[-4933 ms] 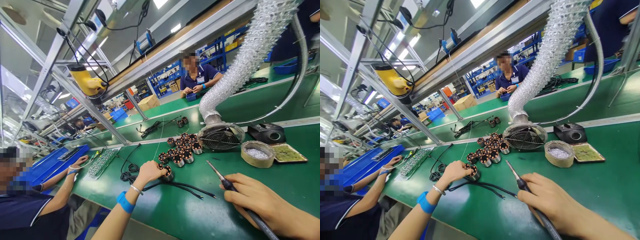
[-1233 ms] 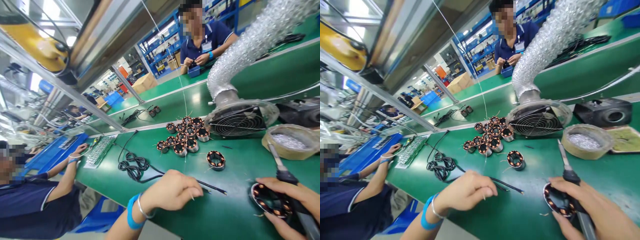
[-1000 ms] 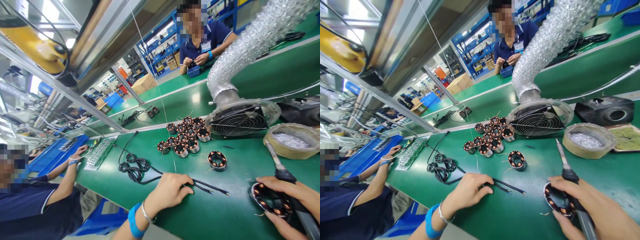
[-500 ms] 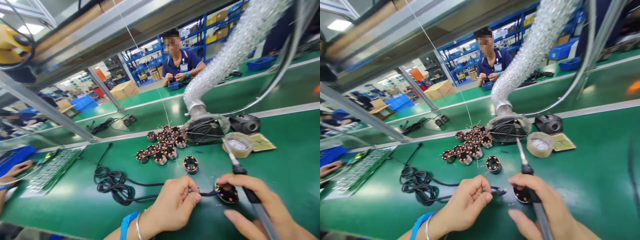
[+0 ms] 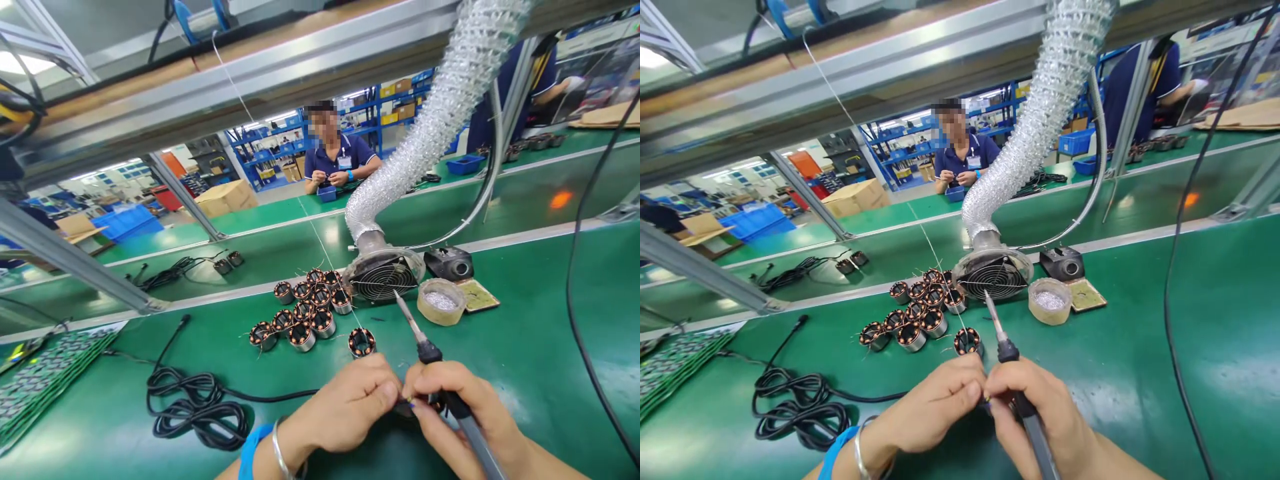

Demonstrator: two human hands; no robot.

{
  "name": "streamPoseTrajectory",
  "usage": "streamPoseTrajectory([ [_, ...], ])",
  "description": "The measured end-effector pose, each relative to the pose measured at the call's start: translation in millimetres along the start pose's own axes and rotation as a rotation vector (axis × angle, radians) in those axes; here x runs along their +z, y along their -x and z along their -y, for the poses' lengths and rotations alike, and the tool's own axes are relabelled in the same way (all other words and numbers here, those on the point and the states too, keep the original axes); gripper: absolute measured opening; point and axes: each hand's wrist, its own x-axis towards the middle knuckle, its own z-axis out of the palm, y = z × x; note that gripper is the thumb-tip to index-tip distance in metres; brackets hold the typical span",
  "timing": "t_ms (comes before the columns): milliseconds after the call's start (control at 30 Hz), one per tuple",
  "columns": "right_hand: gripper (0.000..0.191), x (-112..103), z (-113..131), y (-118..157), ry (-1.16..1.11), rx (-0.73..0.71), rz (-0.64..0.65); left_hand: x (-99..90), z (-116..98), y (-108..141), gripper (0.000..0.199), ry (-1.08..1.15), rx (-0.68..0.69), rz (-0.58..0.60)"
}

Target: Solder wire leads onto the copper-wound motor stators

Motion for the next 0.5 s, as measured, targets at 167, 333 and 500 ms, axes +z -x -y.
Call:
streamPoseTrajectory([
  [167, 0.032, 3, -6, 3, 0.045, -0.073, -0.066, 12.1, 22, -9, 0.064, 0.658, -0.244, 0.281],
  [333, 0.024, 1, -7, 6, 0.203, -0.003, -0.108, 25.0, 21, -3, 0.052, 0.571, -0.168, 0.035],
  [500, 0.02, 13, -8, 11, 0.262, 0.05, -0.155, 31.1, 16, -2, 0.05, 0.55, -0.153, -0.151],
])
